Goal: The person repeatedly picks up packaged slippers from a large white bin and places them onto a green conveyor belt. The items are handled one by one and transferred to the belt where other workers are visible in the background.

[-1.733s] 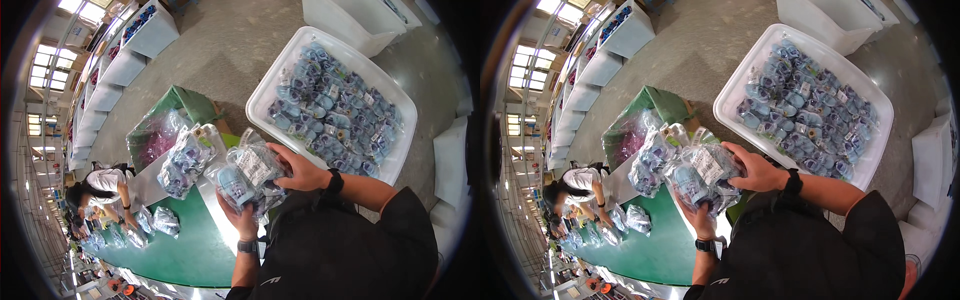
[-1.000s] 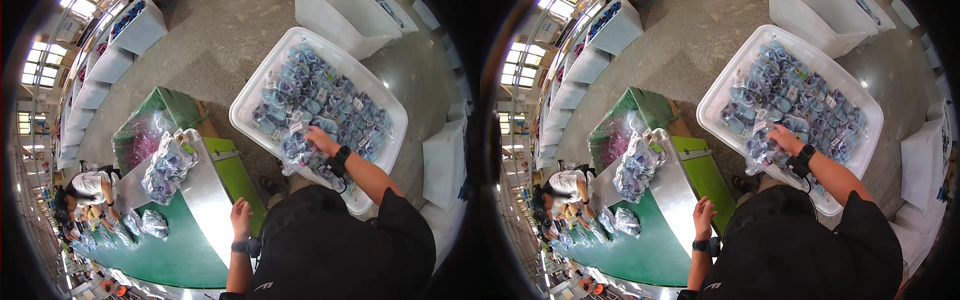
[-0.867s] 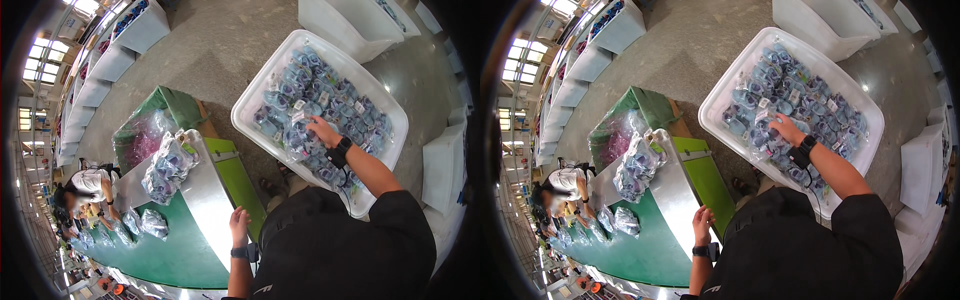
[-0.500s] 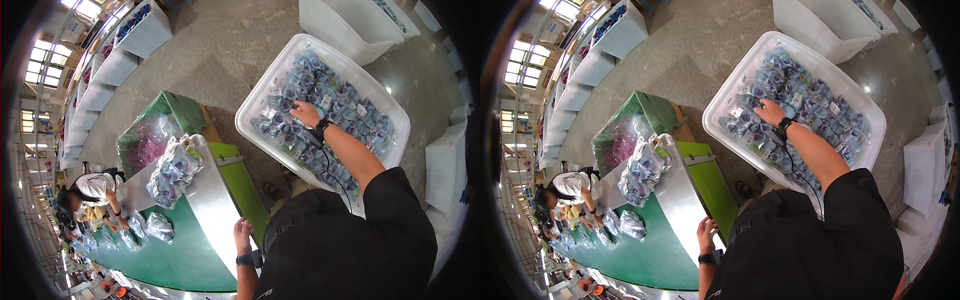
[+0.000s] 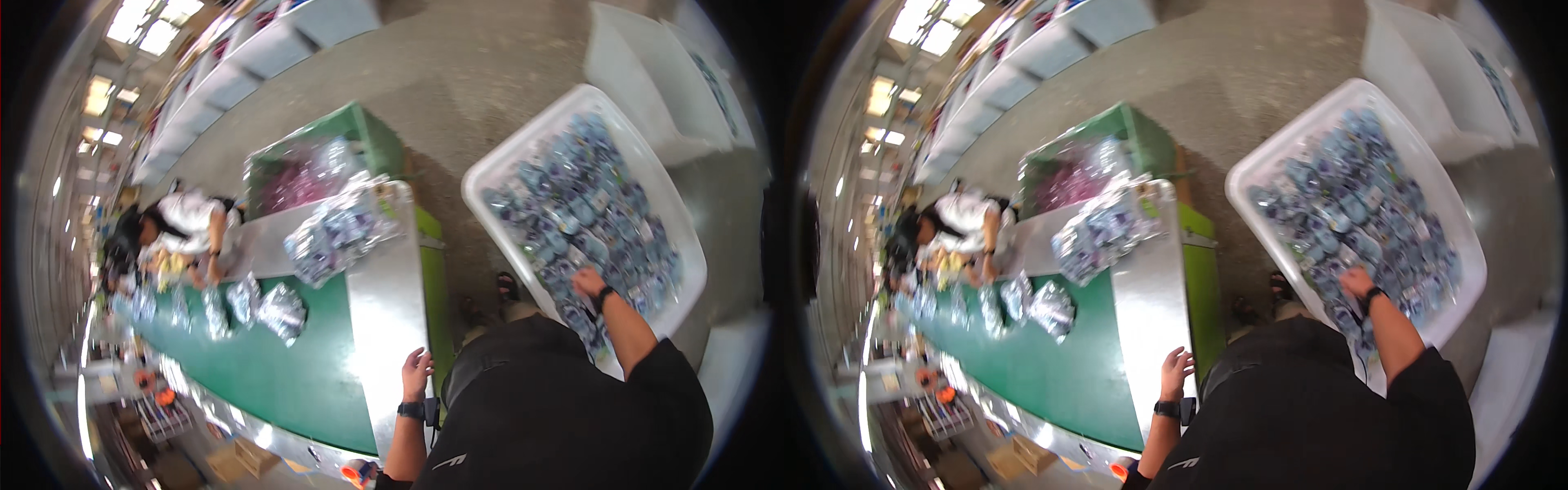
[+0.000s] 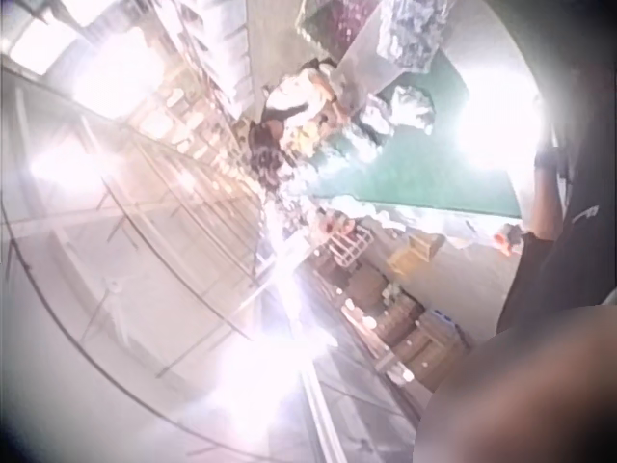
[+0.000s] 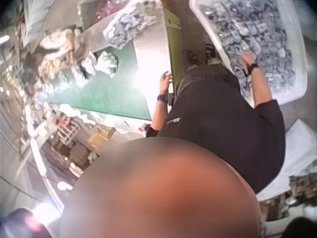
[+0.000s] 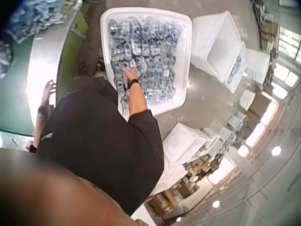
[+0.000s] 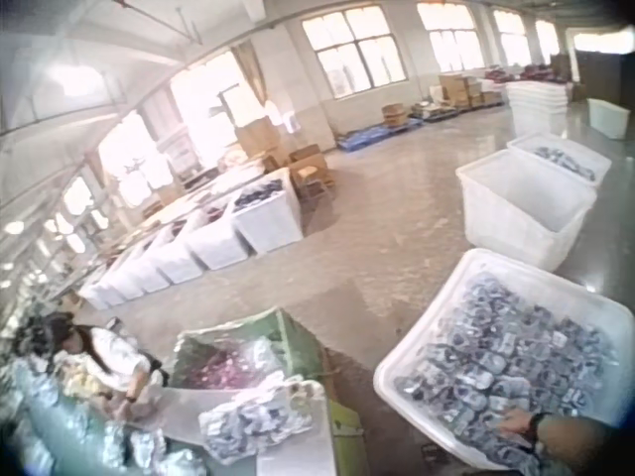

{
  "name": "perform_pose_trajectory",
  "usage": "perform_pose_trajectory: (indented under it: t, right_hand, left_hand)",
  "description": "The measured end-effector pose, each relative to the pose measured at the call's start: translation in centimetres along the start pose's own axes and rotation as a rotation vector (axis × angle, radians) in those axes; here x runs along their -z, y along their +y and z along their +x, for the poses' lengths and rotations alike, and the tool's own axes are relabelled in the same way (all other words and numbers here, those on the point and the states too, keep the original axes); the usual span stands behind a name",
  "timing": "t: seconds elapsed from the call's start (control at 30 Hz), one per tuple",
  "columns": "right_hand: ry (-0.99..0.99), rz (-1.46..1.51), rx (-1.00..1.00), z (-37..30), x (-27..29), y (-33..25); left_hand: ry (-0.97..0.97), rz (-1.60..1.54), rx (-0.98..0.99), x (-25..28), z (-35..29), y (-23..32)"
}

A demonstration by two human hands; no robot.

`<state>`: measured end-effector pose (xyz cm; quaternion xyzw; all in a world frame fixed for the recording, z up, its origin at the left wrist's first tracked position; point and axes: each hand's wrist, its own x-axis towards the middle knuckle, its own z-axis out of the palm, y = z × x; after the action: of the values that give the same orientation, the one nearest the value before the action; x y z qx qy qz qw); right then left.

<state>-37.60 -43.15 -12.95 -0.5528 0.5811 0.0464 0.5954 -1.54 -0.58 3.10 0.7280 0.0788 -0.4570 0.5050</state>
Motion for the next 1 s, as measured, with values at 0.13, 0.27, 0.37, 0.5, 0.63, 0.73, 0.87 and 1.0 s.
perform_pose_trajectory:
  t: [0.13,0.27,0.37,0.5,0.63,0.73,0.87,1.0]
  right_hand:
    - [-0.007,0.106,-0.185,-0.3,1.5,1.8]
    - [0.029,0.126,-0.204,0.0,2.6,1.3]
    - [0.002,0.115,-0.159,-0.1,2.9,0.7]
    - [0.003,0.101,-0.074,0.1,1.4,0.6]
    - [-0.009,0.141,-0.116,-0.3,-1.5,0.6]
    - [0.006,0.083,-0.118,-1.6,-3.7,0.4]
    - [0.012,0.027,-0.127,-4.7,-6.3,-1.5]
    - [-0.035,-0.11,-0.086,-8.4,-7.4,-4.7]
  left_hand:
    - [0.089,0.141,-0.056,2.5,1.9,-0.9]
    - [0.17,0.198,-0.189,6.0,4.2,-1.3]
    - [0.269,0.219,-0.223,9.4,5.5,-1.0]
    - [0.403,0.226,-0.313,14.3,6.9,-0.6]
    - [0.522,0.32,-0.282,20.4,8.4,0.7]
    - [0.626,0.332,-0.297,25.0,9.8,1.8]
    - [0.76,0.289,-0.325,31.1,12.8,4.0]
    - [0.925,0.294,-0.404,37.2,17.9,5.7]
